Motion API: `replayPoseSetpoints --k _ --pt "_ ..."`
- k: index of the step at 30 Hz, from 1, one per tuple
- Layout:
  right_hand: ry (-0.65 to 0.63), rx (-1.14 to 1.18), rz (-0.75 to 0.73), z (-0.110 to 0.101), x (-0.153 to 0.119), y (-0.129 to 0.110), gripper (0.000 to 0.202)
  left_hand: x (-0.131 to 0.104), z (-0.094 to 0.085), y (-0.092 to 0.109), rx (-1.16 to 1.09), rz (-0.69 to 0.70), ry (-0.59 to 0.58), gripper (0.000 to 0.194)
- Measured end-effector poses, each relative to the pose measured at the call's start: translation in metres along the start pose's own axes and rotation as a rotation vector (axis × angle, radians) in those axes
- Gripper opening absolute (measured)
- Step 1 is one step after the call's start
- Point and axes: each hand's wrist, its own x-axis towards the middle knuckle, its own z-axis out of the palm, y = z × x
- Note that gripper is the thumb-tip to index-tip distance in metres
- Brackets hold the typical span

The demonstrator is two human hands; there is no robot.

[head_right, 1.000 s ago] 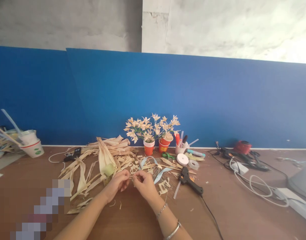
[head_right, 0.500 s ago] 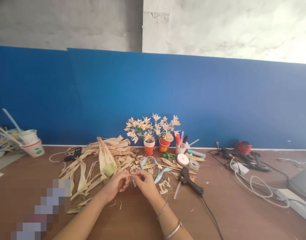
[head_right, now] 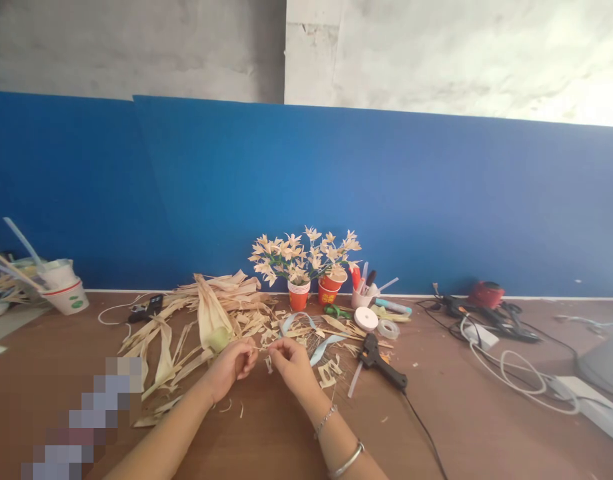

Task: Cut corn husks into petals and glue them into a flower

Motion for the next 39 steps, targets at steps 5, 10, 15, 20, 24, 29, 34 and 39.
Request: replayPoseSetpoints --k 5,10,15,20,24,29,34,39 --pt "0.025 -0.006 -0.005 -0.002 0.001 0.001 0.035 0.0 -0.002 0.0 -0.034 0.026 0.009 0.014" --pt "0.027 -0.021 0.006 -0.003 0.002 0.002 0.036 0.0 -0.002 0.0 -0.034 0.027 0.012 0.013" --pt "0.026 -0.057 -0.005 -0.003 0.0 0.001 0.027 -0.001 -0.001 0.0 -0.022 0.027 0.014 0.013" --pt "0.014 -0.152 -0.072 -0.002 -0.002 -0.002 0.018 -0.002 0.0 0.001 0.014 0.009 -0.001 0.013" --pt "0.013 -0.183 -0.113 0.001 -0.004 -0.006 0.019 -0.002 0.001 0.002 -0.019 0.021 -0.026 0.013" --pt "0.084 -0.34 -0.306 0.0 -0.006 -0.015 0.018 -0.002 0.0 0.002 -0.067 0.019 -0.038 0.015" --pt "0.093 -0.402 -0.479 0.0 -0.008 -0.019 0.017 -0.003 0.001 0.003 -0.04 0.023 -0.033 0.015" --pt "0.078 -0.559 -0.539 0.004 -0.011 -0.013 0.017 -0.003 0.001 0.0 -0.001 -0.002 -0.018 0.013"
